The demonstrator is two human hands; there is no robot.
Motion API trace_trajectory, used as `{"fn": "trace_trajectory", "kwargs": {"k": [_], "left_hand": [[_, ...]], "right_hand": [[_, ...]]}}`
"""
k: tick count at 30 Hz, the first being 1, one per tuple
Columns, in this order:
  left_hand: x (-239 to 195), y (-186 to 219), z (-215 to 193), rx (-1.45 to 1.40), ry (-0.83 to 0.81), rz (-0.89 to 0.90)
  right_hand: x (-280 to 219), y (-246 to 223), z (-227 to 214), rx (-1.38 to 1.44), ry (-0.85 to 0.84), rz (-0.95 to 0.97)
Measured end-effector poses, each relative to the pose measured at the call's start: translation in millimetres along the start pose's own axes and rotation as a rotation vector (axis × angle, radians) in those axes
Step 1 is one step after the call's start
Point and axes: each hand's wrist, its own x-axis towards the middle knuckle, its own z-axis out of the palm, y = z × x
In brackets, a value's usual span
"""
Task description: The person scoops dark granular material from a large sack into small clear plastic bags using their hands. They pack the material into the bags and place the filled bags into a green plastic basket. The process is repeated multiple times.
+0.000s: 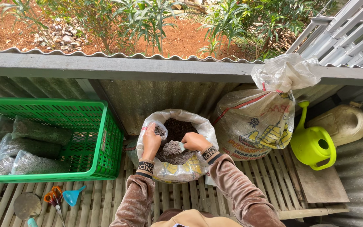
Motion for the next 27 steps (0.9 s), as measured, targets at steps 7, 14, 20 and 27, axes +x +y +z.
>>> {"fn": "trace_trajectory", "kwargs": {"k": [7, 14, 20, 27], "left_hand": [[-6.0, 0.9, 7.3, -0.058, -0.131, -0.022], [-17.0, 13.6, 28.2, -0.152, -0.251, 0.064], [-23.5, 18.4, 31.8, -0.172, -0.283, 0.024], [-20.5, 9.2, 41.3, -0.154, -0.294, 0.037]], "right_hand": [[-36.9, 17.1, -48.2, 0.225, 0.008, 0.086], [-16.4, 8.6, -52.8, 0.051, 0.109, 0.164], [16.1, 1.9, -19.9, -0.22, 0.265, 0.09], [26.6, -7.9, -11.0, -0.435, 0.403, 0.011]]}}
